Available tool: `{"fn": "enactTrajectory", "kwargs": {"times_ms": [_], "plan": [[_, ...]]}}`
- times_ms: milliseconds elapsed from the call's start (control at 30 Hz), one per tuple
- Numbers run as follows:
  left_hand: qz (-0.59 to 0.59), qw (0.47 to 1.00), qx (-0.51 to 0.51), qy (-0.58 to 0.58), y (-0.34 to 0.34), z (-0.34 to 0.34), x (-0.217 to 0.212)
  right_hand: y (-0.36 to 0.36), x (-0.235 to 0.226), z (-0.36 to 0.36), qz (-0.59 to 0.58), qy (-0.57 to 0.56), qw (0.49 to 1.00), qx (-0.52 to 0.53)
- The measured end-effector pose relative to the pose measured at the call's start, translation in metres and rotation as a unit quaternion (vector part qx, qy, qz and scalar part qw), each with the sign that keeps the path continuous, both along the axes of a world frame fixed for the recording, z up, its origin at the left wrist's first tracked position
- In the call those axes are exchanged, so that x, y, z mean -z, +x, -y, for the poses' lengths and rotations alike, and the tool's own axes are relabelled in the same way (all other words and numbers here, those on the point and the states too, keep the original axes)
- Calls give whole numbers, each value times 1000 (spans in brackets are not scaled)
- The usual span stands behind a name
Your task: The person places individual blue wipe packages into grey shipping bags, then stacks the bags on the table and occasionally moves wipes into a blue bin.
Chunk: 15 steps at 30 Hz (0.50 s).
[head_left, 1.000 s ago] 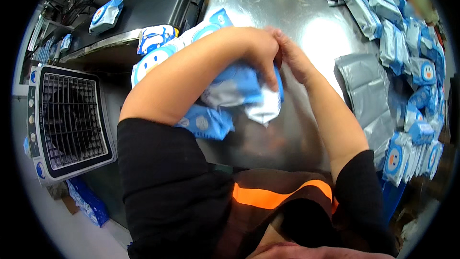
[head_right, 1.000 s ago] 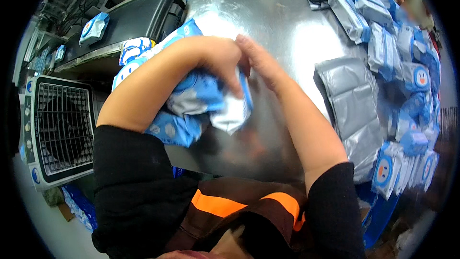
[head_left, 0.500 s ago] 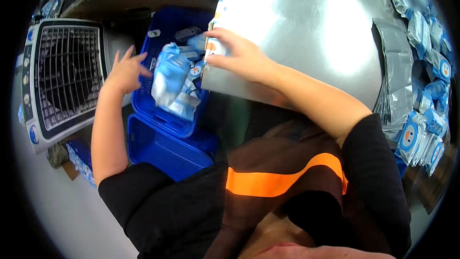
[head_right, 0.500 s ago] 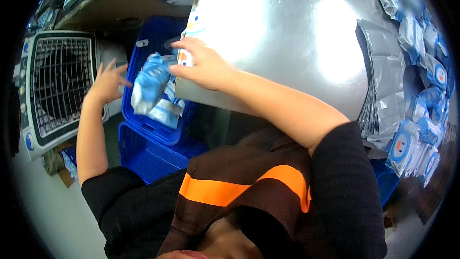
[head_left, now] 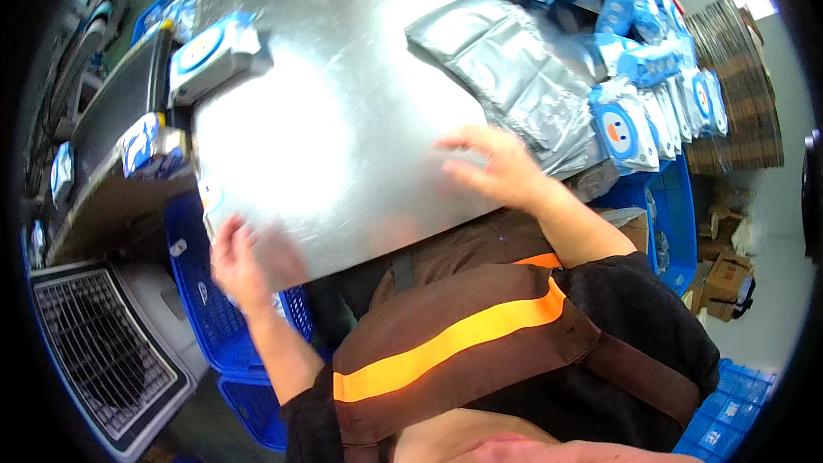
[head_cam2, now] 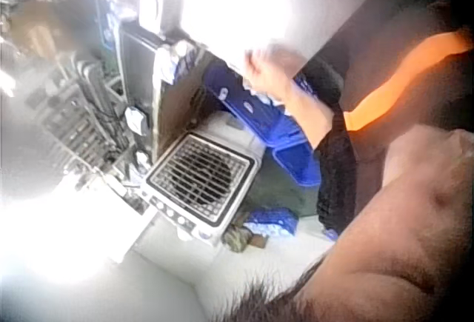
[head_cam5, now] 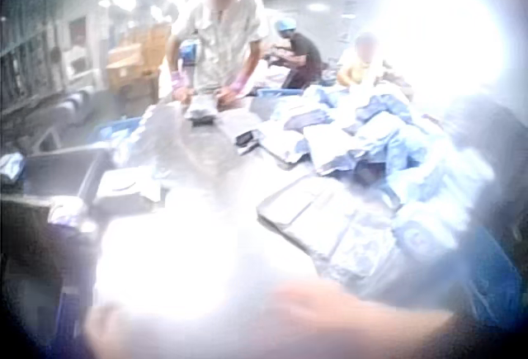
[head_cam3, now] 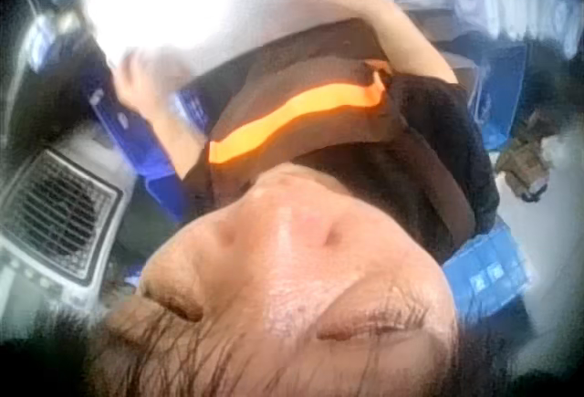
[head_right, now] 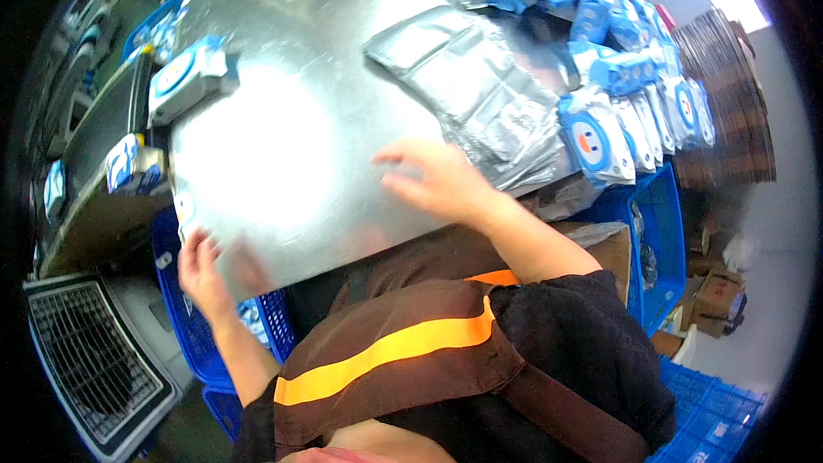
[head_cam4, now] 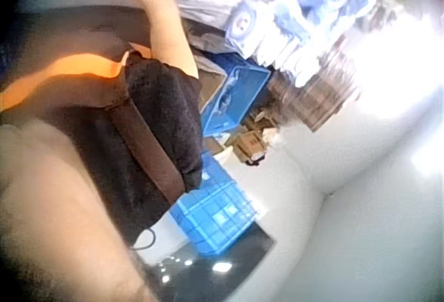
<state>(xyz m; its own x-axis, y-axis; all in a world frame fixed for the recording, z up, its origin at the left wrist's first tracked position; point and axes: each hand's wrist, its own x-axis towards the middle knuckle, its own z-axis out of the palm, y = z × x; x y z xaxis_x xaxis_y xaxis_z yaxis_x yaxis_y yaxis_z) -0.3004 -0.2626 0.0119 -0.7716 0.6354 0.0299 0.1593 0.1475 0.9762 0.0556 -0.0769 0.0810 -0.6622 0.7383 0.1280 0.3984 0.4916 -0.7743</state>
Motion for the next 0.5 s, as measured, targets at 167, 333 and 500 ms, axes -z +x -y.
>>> {"fn": "enactTrajectory", "kwargs": {"times_ms": [167, 333, 500], "plan": [[226, 922, 314, -10, 168, -157, 13, 134, 24, -102, 58, 199, 925, 317], [-150, 929, 338, -28, 268, -267, 32, 164, 42, -121, 252, 9, 922, 293], [-290, 885, 364, -7, 319, -288, 40, 172, 59, -53, 253, 76, 907, 329]]}}
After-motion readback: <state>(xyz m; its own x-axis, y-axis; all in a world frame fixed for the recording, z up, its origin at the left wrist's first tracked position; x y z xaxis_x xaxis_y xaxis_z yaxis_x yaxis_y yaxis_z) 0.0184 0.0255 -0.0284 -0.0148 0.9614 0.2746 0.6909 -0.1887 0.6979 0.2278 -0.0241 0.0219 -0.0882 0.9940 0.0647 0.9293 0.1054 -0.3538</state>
